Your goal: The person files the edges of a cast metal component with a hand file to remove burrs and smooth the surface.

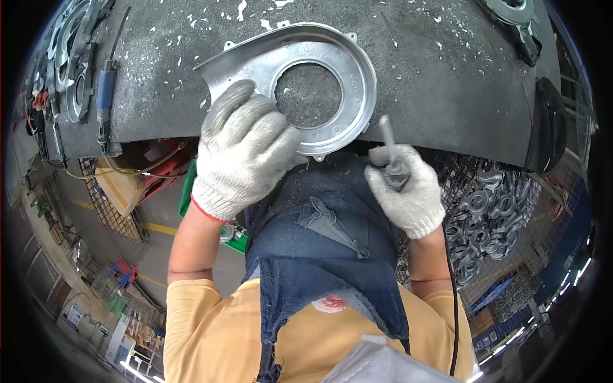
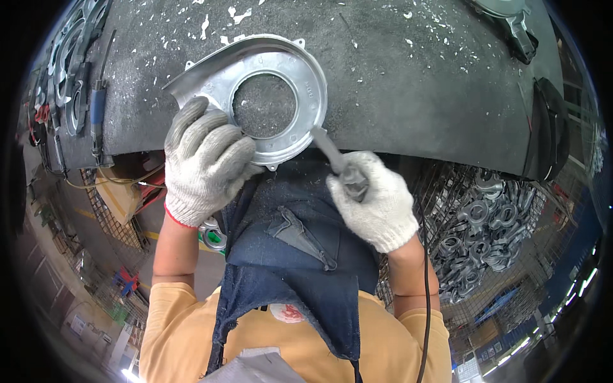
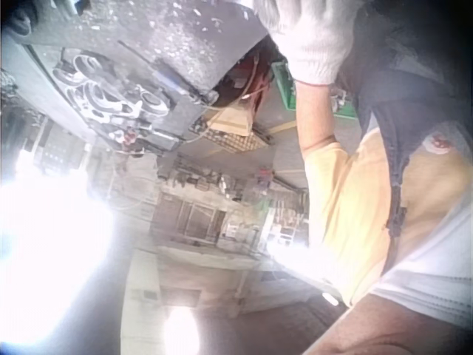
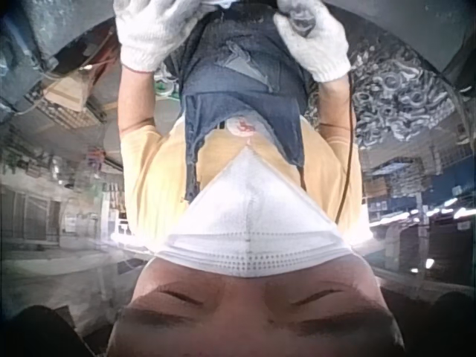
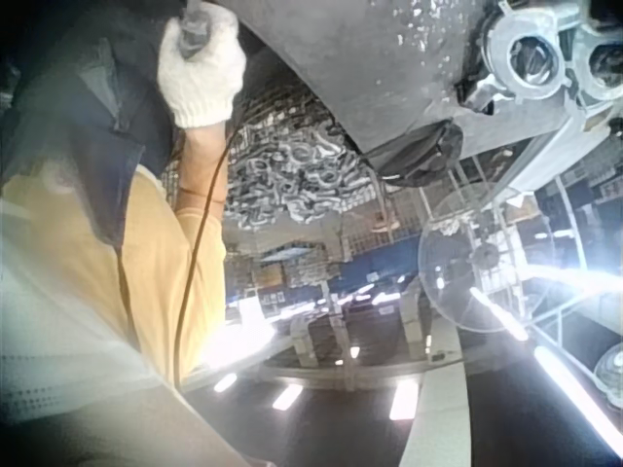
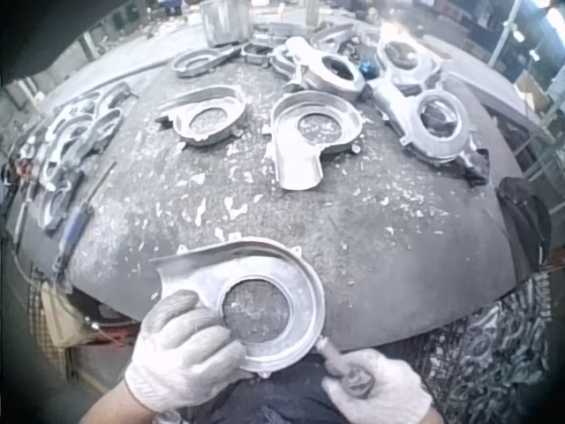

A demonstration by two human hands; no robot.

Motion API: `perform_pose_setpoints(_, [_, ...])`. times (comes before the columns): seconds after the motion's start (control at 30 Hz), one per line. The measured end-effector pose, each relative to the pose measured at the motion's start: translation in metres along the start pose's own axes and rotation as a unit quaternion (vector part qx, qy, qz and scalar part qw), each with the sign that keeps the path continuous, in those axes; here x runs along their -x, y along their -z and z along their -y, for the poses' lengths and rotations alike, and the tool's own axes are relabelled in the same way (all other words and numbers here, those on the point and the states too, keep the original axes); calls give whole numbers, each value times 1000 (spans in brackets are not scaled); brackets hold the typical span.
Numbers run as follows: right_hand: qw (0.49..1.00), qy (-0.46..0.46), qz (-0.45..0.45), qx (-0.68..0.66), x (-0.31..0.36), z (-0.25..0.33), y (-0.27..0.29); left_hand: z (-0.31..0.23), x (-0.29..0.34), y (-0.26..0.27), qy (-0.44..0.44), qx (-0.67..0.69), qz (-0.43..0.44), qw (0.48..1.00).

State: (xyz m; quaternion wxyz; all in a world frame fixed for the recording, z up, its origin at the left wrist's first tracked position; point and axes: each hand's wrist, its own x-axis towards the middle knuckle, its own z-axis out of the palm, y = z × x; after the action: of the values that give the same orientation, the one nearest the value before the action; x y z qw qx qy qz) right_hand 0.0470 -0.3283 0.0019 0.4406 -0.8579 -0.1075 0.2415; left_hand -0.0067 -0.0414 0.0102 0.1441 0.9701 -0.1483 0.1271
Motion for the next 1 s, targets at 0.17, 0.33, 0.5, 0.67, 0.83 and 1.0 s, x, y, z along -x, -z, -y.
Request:
perform_pose_setpoints(0.17, [996,70,45,41,0,6,-18,-23,-11,7,-21,94,14,995])
perform_pose_setpoints(0.33, [991,91,90,34,-9,15,-4,-36,-14,4,-17,98,-3,995])
perform_pose_setpoints(0.5, [985,124,114,-47,-5,11,2,-51,-25,10,44,108,17,993])
perform_pose_setpoints(0.67, [967,196,-103,124,-1,9,-22,-57,-34,13,69,121,-18,990])
perform_pose_setpoints(0.83, [969,158,-128,138,-5,11,-22,-66,-38,7,71,100,-43,992])
perform_pose_setpoints(1.0, [957,194,-135,168,-2,1,-22,-57,-34,-1,75,98,-60,991])
